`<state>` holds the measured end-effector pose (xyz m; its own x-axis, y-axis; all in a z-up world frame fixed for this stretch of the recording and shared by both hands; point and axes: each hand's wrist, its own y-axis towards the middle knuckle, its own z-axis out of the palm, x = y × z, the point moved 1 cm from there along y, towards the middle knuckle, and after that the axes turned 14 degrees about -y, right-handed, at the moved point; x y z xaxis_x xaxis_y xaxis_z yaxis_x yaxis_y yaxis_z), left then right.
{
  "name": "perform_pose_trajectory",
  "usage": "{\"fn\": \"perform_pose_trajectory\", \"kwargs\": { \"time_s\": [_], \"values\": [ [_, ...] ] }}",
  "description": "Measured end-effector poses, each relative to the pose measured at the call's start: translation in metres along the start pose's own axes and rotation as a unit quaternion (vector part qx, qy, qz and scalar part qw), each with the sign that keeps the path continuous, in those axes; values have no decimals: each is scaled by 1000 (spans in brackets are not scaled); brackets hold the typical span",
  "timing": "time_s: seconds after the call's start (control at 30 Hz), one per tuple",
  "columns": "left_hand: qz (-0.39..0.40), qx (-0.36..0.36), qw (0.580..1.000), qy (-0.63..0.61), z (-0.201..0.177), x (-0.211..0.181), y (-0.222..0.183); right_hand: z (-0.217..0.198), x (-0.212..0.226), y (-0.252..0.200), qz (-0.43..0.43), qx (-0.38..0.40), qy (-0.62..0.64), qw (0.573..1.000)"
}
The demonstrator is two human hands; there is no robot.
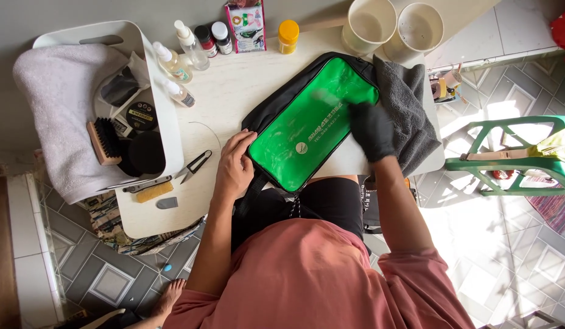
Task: The person is cleaning a green accessory bag by spraying it with liquid, scrubbing it with a brush, and wiping it with a cloth.
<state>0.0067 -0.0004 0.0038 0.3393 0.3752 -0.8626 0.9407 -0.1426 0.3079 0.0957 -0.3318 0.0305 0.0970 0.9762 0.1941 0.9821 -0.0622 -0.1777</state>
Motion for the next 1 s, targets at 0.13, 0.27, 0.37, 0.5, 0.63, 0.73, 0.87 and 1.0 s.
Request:
{"fn": "perform_pose_trajectory", "kwargs": {
  "time_s": [0.13, 0.27, 0.37, 0.5, 0.63, 0.73, 0.87, 1.0],
  "values": [
    [4, -2, 1000, 2, 1, -2, 1, 29, -25, 17, 14, -106, -82, 991],
    [2, 6, 1000, -3, 2, 6, -1, 45, 40, -32, -99, 35, 55, 993],
    [5, 5, 1000, -2, 0, 3, -1, 28, 30, -18, -120, 30, 47, 991],
    [6, -1, 1000, -1, 1, 1, -1, 20, -20, 21, -15, -152, -62, 986],
    [1, -1, 1000, -6, 1, 2, 1, 60, 27, -2, -176, -98, 53, 978],
    [0, 1, 1000, -1, 0, 4, -1, 60, 30, -1, -245, -115, 76, 960],
    [-13, -10, 1000, -5, -1, -1, -2, 36, -33, 47, -132, -195, 56, 970],
    [-18, -5, 1000, -5, -2, -1, -1, 88, -16, 44, -75, -185, 82, 977]
  ]
}}
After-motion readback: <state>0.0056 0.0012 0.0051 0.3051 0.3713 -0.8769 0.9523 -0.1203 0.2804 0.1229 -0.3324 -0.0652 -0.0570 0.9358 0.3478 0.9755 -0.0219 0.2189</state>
